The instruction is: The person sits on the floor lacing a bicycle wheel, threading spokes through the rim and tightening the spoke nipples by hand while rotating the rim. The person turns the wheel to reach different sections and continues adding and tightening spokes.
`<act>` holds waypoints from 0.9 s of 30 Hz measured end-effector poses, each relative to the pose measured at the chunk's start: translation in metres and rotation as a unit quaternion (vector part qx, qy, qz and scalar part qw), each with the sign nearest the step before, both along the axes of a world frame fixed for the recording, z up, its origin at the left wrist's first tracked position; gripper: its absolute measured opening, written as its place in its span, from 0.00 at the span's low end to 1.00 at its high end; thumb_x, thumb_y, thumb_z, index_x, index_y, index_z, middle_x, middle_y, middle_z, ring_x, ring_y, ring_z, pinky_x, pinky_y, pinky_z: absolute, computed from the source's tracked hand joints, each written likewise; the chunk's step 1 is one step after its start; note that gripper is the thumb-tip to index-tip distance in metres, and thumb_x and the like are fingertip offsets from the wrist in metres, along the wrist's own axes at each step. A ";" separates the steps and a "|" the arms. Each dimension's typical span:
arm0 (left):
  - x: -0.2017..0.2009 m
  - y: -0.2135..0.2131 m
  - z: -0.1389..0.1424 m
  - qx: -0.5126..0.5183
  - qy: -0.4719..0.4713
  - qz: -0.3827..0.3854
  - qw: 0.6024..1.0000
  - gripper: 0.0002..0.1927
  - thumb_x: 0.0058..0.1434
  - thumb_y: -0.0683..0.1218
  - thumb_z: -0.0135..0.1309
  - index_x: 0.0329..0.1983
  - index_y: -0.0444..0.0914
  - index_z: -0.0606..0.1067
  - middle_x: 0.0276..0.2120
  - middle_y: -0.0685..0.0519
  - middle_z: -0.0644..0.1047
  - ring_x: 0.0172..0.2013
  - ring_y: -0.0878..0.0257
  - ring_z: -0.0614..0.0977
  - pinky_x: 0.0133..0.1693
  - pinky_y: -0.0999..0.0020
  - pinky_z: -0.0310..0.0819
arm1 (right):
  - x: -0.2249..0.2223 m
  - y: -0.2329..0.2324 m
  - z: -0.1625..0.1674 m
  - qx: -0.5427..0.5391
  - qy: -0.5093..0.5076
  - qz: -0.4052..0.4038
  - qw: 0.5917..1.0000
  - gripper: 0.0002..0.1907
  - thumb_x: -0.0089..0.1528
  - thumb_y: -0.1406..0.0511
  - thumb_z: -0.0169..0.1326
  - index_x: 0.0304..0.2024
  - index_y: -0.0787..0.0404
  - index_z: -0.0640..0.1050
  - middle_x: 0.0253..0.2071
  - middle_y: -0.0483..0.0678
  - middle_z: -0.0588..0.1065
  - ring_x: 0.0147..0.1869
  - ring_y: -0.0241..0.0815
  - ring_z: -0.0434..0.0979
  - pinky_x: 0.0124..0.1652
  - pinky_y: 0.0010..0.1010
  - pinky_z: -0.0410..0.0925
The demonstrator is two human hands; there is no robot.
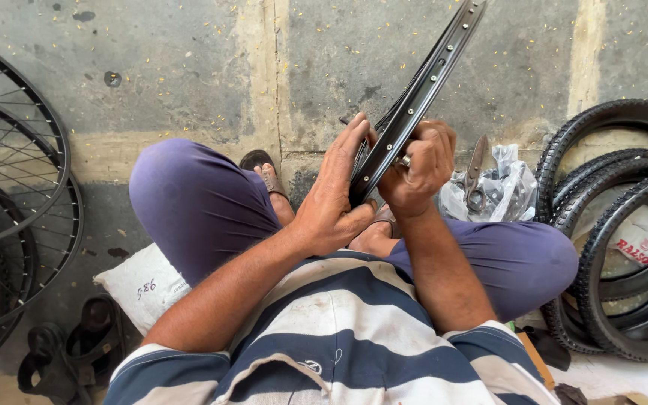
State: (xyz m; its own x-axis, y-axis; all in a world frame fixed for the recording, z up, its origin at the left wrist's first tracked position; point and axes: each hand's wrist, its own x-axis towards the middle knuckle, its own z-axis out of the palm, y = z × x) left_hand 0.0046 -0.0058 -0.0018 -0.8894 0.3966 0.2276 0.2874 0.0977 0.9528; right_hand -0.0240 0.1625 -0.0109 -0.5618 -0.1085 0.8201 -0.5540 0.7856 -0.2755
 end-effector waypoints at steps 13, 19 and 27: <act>-0.002 -0.001 0.002 0.009 -0.007 -0.020 1.000 0.50 0.53 0.37 0.54 0.80 0.35 0.49 0.79 0.37 0.50 0.80 0.42 0.52 0.77 0.53 0.47 | 0.012 0.055 -0.035 -0.434 -0.430 0.254 0.750 0.14 0.72 0.70 0.53 0.60 0.67 0.75 0.55 0.50 0.79 0.59 0.36 0.78 0.59 0.28 0.71; -0.003 0.000 0.004 0.011 -0.027 -0.002 1.000 0.51 0.50 0.36 0.53 0.79 0.36 0.48 0.78 0.38 0.51 0.79 0.42 0.52 0.76 0.53 0.48 | 0.005 0.054 -0.029 -0.442 -0.483 0.295 0.696 0.23 0.74 0.65 0.50 0.70 0.67 0.68 0.61 0.49 0.73 0.59 0.34 0.73 0.57 0.25 0.68; -0.001 -0.002 0.004 0.011 -0.027 -0.014 0.999 0.51 0.52 0.37 0.55 0.79 0.36 0.48 0.79 0.37 0.50 0.79 0.41 0.53 0.76 0.53 0.49 | -0.001 0.047 0.002 -0.457 -0.527 0.323 0.640 0.24 0.69 0.65 0.58 0.65 0.67 0.70 0.56 0.49 0.76 0.58 0.37 0.77 0.59 0.29 0.71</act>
State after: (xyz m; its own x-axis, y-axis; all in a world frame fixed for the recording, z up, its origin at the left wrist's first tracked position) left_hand 0.0035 -0.0080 0.0018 -0.8893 0.4171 0.1876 0.2372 0.0700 0.9689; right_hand -0.0246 0.2095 -0.0084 -0.9349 -0.3432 -0.0909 0.1905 -0.2688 -0.9442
